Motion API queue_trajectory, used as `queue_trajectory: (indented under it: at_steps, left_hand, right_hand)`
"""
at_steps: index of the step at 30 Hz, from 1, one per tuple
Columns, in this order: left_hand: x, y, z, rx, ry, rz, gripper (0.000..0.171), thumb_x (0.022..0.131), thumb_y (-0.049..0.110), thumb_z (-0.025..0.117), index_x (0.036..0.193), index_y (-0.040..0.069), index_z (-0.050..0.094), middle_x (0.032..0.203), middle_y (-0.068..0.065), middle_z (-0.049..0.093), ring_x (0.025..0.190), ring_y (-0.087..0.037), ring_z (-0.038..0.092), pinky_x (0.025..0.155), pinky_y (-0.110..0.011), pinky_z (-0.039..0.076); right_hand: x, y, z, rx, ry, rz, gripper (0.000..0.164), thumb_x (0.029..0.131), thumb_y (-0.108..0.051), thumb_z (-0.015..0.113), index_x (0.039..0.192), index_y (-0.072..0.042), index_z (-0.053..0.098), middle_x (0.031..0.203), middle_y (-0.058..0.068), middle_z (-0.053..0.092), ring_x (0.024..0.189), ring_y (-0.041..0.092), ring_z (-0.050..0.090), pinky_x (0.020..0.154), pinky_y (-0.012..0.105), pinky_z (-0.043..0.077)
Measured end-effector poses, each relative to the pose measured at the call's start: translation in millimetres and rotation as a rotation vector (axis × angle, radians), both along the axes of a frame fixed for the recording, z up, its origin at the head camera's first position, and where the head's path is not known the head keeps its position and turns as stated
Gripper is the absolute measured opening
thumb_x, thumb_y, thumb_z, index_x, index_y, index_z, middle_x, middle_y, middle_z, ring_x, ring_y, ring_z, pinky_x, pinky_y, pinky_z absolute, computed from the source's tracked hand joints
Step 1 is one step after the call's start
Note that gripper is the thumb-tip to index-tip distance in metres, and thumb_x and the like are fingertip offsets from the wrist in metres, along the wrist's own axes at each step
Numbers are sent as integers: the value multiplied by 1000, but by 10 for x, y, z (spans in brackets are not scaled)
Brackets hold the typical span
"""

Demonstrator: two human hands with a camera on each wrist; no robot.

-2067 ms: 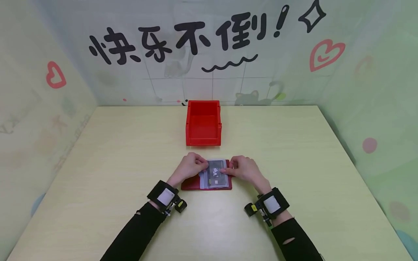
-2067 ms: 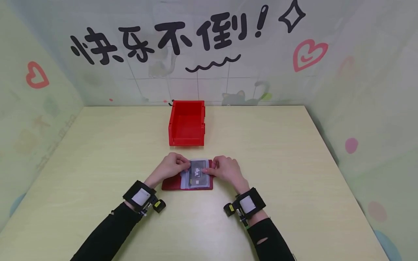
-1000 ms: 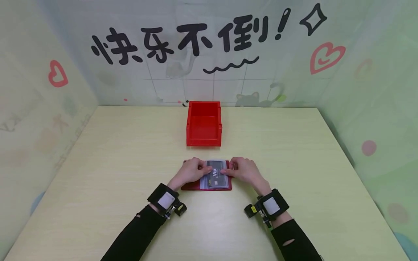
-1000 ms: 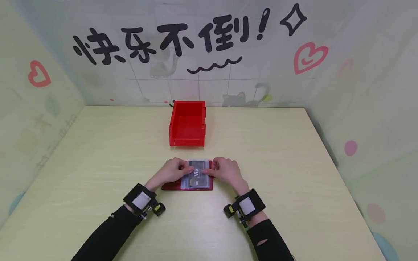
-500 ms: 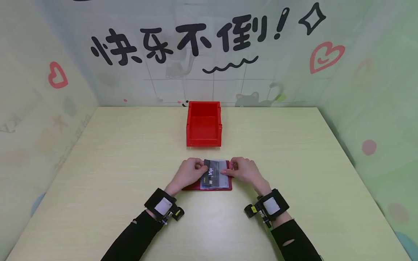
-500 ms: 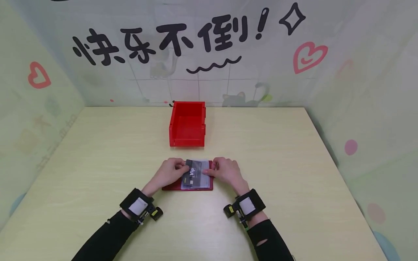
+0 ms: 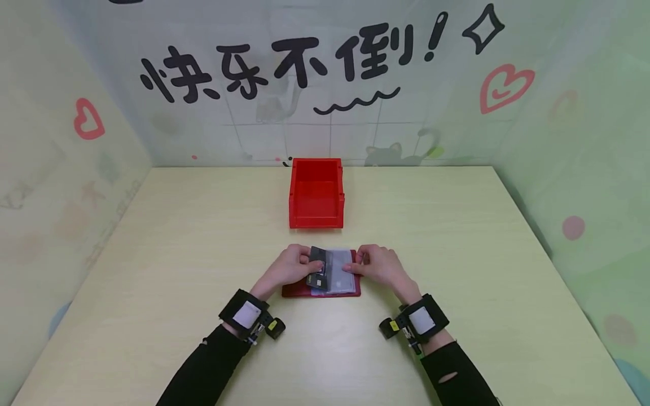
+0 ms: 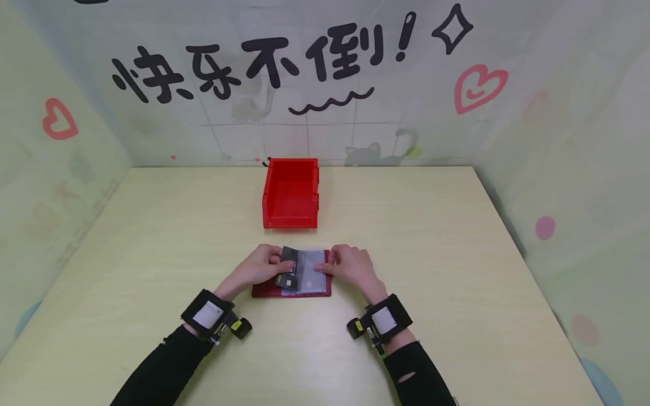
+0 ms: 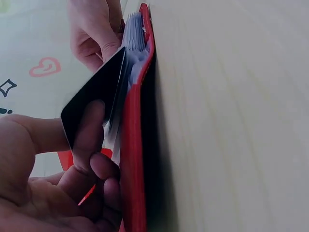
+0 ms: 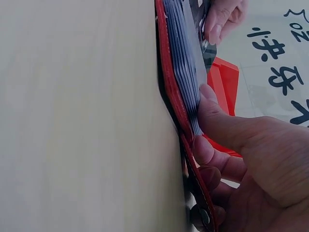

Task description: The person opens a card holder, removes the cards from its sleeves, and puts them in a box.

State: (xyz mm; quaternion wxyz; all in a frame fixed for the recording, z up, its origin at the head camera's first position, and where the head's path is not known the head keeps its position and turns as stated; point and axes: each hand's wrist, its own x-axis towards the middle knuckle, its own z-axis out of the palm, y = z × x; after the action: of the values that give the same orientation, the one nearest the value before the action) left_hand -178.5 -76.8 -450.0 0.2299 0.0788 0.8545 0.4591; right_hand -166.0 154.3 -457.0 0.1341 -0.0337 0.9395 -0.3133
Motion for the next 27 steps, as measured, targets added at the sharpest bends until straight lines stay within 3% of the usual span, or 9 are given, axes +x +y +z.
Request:
queue_trajectory:
  at_steps: [3,8,12,16,19,27]
  left_hand:
    - [-6,-29,6,19,9,-13,26,97,18,66,112,-3,67,74,-6,68,70,-12,60,66,-20,51]
    - [-4,-88,44,1,71,-36,19,96,15,64,99,-3,67,63,0,55,62,-11,52,58,-21,41]
    - [-22,-160,102,-2,58,-22,18,96,13,64,97,-5,66,63,1,54,60,-10,50,55,-21,41]
    - [-51,-224,167,15,-4,20,24,97,13,64,110,-8,65,77,-8,69,66,-10,60,58,-23,54]
    - [-79,-247,211,43,-27,50,30,97,12,65,117,-10,62,90,-17,72,71,-11,66,62,-27,59]
    - [-202,-202,312,138,29,124,34,97,15,66,122,-7,62,103,-23,73,73,-13,69,69,-27,61]
  right_hand:
    - [2,-7,4,3,-2,-3,35,85,-41,79,82,-12,60,63,1,50,60,16,48,56,25,30]
    - [11,-19,9,4,-7,-2,35,84,-42,79,83,-13,61,63,1,50,60,16,48,56,25,31]
    - [23,-23,14,1,-10,-3,35,84,-42,80,82,-13,60,63,1,50,60,16,48,56,25,31]
    - [19,-20,20,4,-6,-2,34,85,-41,80,82,-13,60,63,1,50,60,16,48,56,25,31]
    - [9,-16,24,4,-8,-1,34,85,-41,79,82,-13,60,63,1,49,59,16,47,56,25,30]
    - [13,-20,58,12,-28,-2,35,85,-41,79,83,-12,60,63,1,50,60,16,48,57,25,31]
